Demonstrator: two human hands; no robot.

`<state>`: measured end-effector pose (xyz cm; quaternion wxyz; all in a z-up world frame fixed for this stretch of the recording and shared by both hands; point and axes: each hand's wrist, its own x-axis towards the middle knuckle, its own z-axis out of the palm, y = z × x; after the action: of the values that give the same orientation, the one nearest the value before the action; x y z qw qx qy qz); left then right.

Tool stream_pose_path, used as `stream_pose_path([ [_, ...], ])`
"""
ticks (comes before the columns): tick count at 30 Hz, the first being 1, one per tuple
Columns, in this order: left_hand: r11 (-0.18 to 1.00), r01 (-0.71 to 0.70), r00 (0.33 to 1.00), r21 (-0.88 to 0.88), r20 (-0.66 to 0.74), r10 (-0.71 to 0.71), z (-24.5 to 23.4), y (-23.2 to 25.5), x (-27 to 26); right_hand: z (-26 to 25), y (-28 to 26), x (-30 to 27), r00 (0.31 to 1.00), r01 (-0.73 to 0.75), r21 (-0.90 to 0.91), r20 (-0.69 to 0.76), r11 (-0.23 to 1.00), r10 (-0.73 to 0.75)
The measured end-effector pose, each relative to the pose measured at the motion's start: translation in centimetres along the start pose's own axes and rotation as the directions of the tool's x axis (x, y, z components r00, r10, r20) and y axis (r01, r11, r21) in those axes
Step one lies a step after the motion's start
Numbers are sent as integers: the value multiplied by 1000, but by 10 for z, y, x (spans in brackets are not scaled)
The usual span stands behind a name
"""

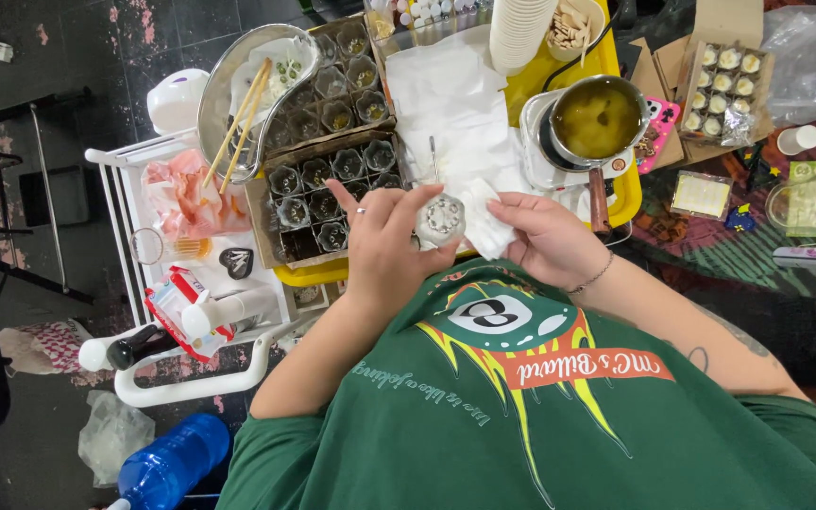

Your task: Melting green wax in a small pot and stirring it with a tool at a candle-making station.

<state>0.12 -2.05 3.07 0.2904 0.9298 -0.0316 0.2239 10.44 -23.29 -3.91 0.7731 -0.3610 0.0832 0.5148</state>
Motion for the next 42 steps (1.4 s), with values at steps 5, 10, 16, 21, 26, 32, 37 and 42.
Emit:
stream_pose_path([
  [5, 1000, -18, 1000, 17, -5, 18, 7, -1, -10, 19, 1, -1, 985, -41, 103, 174, 994, 22],
  [10, 999, 27, 999, 33, -46, -26, -3, -8, -24, 27, 5, 7, 991, -56, -62, 117, 997, 63],
  [16, 914, 400, 904, 66, -195, -381, -36, -53, -66, 10, 24, 26, 999, 38, -229, 38, 973, -30],
  [21, 750, 662, 707, -1, -334, -624, -41, -117, -119, -74, 51, 43, 1000, 27, -78, -7, 997, -28],
  [26, 706, 680, 727, 198, -309, -613, -17, -155, -147, -70, 56, 36, 991, 24, -165, -128, 986, -46],
  [32, 652, 680, 732, 336, -259, -630, -12, -170, -152, -50, 62, 31, 963, 91, -408, -196, 908, -185],
  [37, 653, 665, 738, 361, -187, -648, -13, -177, -152, -48, 70, 23, 951, 183, -440, -148, 879, -271],
  [42, 755, 558, 829, 343, -249, -500, -16, -170, -149, -81, 107, 19, 854, 262, -546, -254, 796, -455],
])
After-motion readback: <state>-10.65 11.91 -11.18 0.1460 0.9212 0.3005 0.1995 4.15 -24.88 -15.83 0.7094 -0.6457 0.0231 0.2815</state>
